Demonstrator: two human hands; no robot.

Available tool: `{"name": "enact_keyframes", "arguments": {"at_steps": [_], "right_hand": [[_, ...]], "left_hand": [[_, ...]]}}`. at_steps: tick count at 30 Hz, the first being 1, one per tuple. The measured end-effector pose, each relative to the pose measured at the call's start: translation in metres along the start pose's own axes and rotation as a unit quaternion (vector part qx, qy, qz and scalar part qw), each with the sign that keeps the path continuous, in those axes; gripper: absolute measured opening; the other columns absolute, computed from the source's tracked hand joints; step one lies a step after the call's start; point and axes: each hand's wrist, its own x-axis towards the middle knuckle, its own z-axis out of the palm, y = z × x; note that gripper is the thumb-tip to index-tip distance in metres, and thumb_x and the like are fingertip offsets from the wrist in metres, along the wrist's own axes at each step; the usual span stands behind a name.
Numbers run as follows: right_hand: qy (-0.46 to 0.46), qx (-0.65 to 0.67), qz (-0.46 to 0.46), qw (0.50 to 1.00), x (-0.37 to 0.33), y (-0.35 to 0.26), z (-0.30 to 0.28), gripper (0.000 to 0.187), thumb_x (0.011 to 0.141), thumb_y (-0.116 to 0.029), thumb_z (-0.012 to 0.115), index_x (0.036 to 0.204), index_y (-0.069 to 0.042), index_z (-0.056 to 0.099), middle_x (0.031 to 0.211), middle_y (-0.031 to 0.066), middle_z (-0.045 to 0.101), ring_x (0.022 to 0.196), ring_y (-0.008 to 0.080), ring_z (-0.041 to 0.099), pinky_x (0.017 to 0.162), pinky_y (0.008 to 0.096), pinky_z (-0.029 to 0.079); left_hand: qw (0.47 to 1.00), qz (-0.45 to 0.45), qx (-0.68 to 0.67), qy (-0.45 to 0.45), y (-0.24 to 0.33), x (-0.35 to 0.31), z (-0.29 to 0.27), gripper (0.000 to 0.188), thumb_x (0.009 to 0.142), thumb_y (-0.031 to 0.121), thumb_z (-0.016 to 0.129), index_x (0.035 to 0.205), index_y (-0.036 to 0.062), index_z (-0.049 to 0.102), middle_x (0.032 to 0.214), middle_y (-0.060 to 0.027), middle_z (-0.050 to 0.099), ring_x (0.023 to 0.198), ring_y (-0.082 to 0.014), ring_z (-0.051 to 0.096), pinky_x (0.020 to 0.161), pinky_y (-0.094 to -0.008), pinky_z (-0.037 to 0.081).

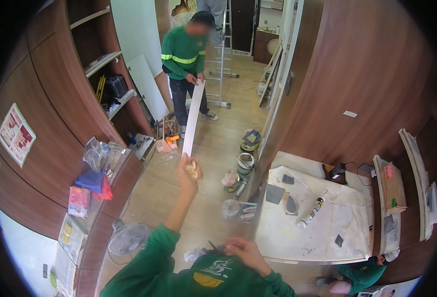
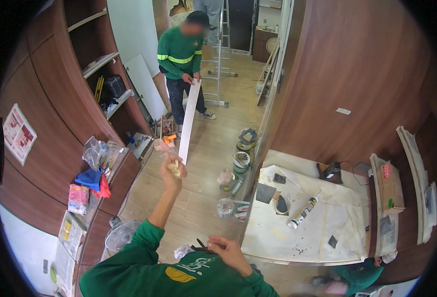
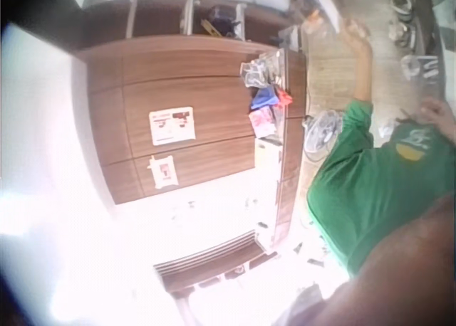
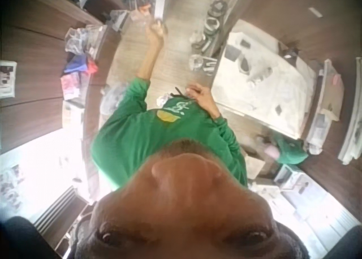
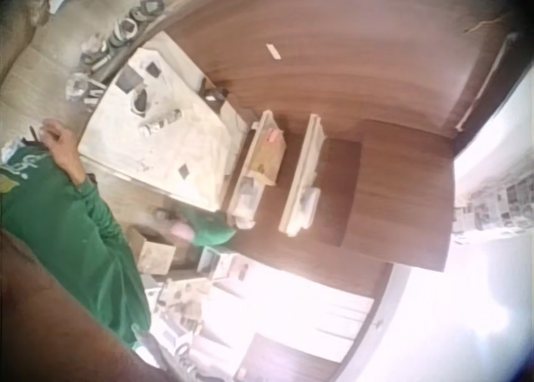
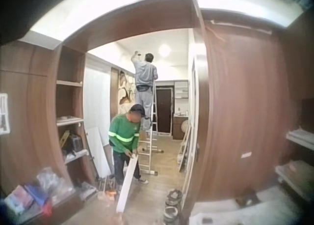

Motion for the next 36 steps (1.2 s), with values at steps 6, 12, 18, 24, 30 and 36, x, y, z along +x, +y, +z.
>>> {"name": "enact_keyframes", "arguments": {"at_steps": [6, 12, 18, 24, 30, 36], "right_hand": [[0.139, -0.031, -0.017, 0.99, -0.011, -0.017, -0.008, 0.032, 0.092, -0.011, 0.068, 0.121, 0.003, 0.063, 0.105, 0.0086, 0.071, 0.095, 0.0148, 0.066, 0.083, 0.0297, 0.052], [0.315, -0.219, -0.27, 0.883, -0.023, -0.036, -0.02, 0.038, 0.087, -0.018, 0.072, 0.121, -0.001, 0.064, 0.115, 0.0157, 0.067, 0.101, 0.0247, 0.066, 0.083, 0.0353, 0.053], [0.286, -0.552, -0.305, 0.721, -0.044, -0.042, -0.049, 0.047, 0.085, -0.027, 0.072, 0.125, -0.006, 0.06, 0.13, 0.0157, 0.057, 0.12, 0.032, 0.053, 0.091, 0.0392, 0.05], [0.338, -0.221, -0.113, 0.908, -0.049, -0.02, -0.107, 0.031, 0.094, -0.031, 0.063, 0.089, -0.001, 0.069, 0.082, 0.012, 0.067, 0.07, 0.0237, 0.063, 0.064, 0.0358, 0.051], [0.363, 0.0, -0.11, 0.925, -0.073, 0.006, -0.141, 0.04, 0.1, -0.031, 0.055, 0.08, 0.001, 0.067, 0.066, 0.0057, 0.06, 0.06, 0.0083, 0.049, 0.055, 0.0272, 0.043], [0.256, -0.229, -0.291, 0.893, -0.069, -0.008, -0.144, 0.05, 0.095, -0.04, 0.057, 0.127, -0.002, 0.058, 0.105, 0.0148, 0.067, 0.106, 0.0294, 0.06, 0.09, 0.0432, 0.046]], "left_hand": [[0.981, -0.1, -0.073, -0.151, 0.041, -0.023, 0.061, 0.079, 0.093, 0.074, 0.024, 0.073, 0.0052, 0.057, 0.043, -0.0009, 0.035, 0.036, -0.0139, 0.029, 0.039, -0.0294, 0.022], [0.85, -0.474, -0.041, -0.227, -0.046, -0.129, 0.043, 0.092, 0.087, 0.083, 0.025, 0.1, 0.0002, 0.063, 0.061, -0.0075, 0.054, 0.051, -0.02, 0.05, 0.052, -0.0329, 0.041], [0.773, -0.593, -0.173, -0.144, -0.083, -0.194, 0.07, 0.111, 0.078, 0.09, 0.034, 0.142, -0.0004, 0.039, 0.137, -0.0191, 0.049, 0.129, -0.0339, 0.046, 0.107, -0.048, 0.037], [0.718, -0.629, -0.132, -0.267, -0.066, -0.223, 0.092, 0.099, 0.087, 0.079, 0.034, 0.147, -0.0003, 0.033, 0.137, -0.0235, 0.05, 0.124, -0.0367, 0.052, 0.107, -0.049, 0.038], [0.732, -0.556, 0.181, -0.349, -0.115, -0.225, 0.073, 0.085, 0.096, 0.066, 0.033, 0.147, -0.0022, 0.032, 0.126, -0.0258, 0.058, 0.113, -0.0348, 0.061, 0.092, -0.0434, 0.051], [0.784, -0.606, -0.046, -0.126, -0.15, -0.242, 0.113, 0.071, 0.099, 0.053, 0.04, 0.14, -0.0052, 0.041, 0.125, -0.0243, 0.058, 0.113, -0.0335, 0.06, 0.097, -0.0427, 0.048]]}}
